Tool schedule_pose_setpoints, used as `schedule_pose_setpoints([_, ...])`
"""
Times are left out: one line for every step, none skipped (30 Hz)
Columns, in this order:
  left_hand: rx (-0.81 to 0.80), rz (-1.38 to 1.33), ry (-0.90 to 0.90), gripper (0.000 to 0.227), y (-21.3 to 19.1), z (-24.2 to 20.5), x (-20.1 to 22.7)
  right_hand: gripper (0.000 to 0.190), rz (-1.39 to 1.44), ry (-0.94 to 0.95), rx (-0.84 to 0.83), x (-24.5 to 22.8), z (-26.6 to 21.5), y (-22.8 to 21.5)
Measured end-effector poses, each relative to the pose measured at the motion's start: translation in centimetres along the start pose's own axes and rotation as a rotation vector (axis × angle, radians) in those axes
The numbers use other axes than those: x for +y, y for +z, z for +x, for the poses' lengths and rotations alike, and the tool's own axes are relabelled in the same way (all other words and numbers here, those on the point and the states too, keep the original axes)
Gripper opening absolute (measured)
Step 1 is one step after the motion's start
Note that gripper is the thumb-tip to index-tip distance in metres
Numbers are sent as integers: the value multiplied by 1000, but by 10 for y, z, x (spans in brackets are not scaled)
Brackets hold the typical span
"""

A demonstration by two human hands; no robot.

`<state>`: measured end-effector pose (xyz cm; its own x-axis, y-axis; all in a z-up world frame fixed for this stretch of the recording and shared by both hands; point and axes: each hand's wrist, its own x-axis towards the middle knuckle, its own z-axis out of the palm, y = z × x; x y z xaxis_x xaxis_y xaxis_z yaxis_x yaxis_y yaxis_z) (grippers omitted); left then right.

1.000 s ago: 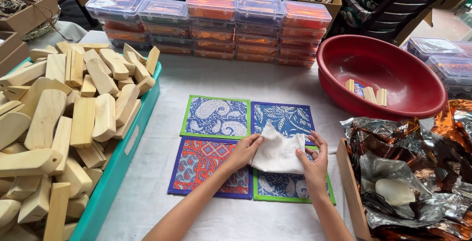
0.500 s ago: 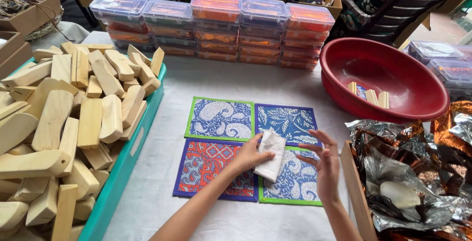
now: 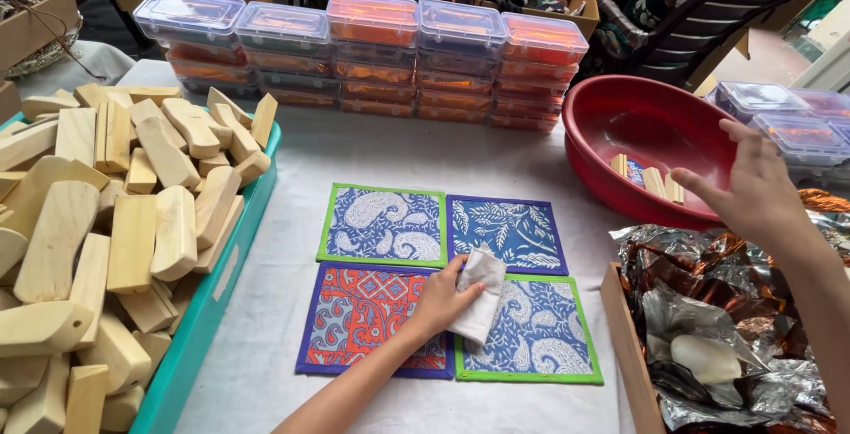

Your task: The person wipes a wooden block with a white cloth, then wraps it in copper foil. They place the wrapped block into a clear plastic container, close the lid, and stack it with other containers. The person then wipes the table surface and repeats the process with another wooden block.

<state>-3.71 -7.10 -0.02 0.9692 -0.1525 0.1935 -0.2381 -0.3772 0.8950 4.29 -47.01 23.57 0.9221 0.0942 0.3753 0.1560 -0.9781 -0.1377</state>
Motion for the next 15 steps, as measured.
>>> schedule_pose_setpoints([1, 41, 0, 53, -2, -1, 3, 105, -166, -18, 32, 33, 15, 29])
schedule_pose_setpoints([11, 47, 2, 53, -2, -1, 4, 105, -160, -26, 39, 47, 25, 45])
schedule_pose_setpoints([-2, 36, 3, 52, -3, -1, 5, 108, -177, 142, -73, 60, 35, 61])
schedule_pose_setpoints([-14, 20, -2, 51, -1, -3, 6, 111, -197, 308, -189, 73, 45, 77])
schedule_pose_setpoints([-2, 22, -5, 51, -2, -5, 6, 111, -194, 296, -189, 88, 51, 92])
schedule_pose_setpoints([0, 13, 16, 51, -3, -5, 8, 113, -174, 351, -204, 102, 60, 106])
schedule_pose_setpoints([2, 5, 37, 50, -4, -5, 9, 115, -154, 405, -219, 116, 69, 119])
schedule_pose_setpoints([17, 7, 40, 50, -4, -6, 11, 115, -152, 391, -212, 125, 76, 128])
schedule_pose_setpoints([5, 18, 26, 50, -3, -7, 13, 120, -159, 461, -297, 133, 83, 138])
schedule_pose_setpoints([-6, 34, 17, 49, -5, -4, 15, 126, -162, 530, -376, 141, 95, 147])
schedule_pose_setpoints([12, 40, 24, 49, -9, -2, 16, 126, -156, 515, -364, 164, 126, 193])
schedule_pose_setpoints([-5, 28, 26, 47, -9, -4, 17, 135, -153, 518, -406, 207, 144, 221])
schedule_pose_setpoints([-21, 15, 28, 46, -9, -5, 18, 146, -150, 520, -447, 272, 139, 246])
schedule_pose_setpoints([-9, 16, 28, 46, -9, -5, 19, 146, -151, 508, -445, 276, 145, 253])
schedule_pose_setpoints([-19, 14, 32, 44, -10, -5, 20, 145, -150, 559, -473, 281, 151, 259])
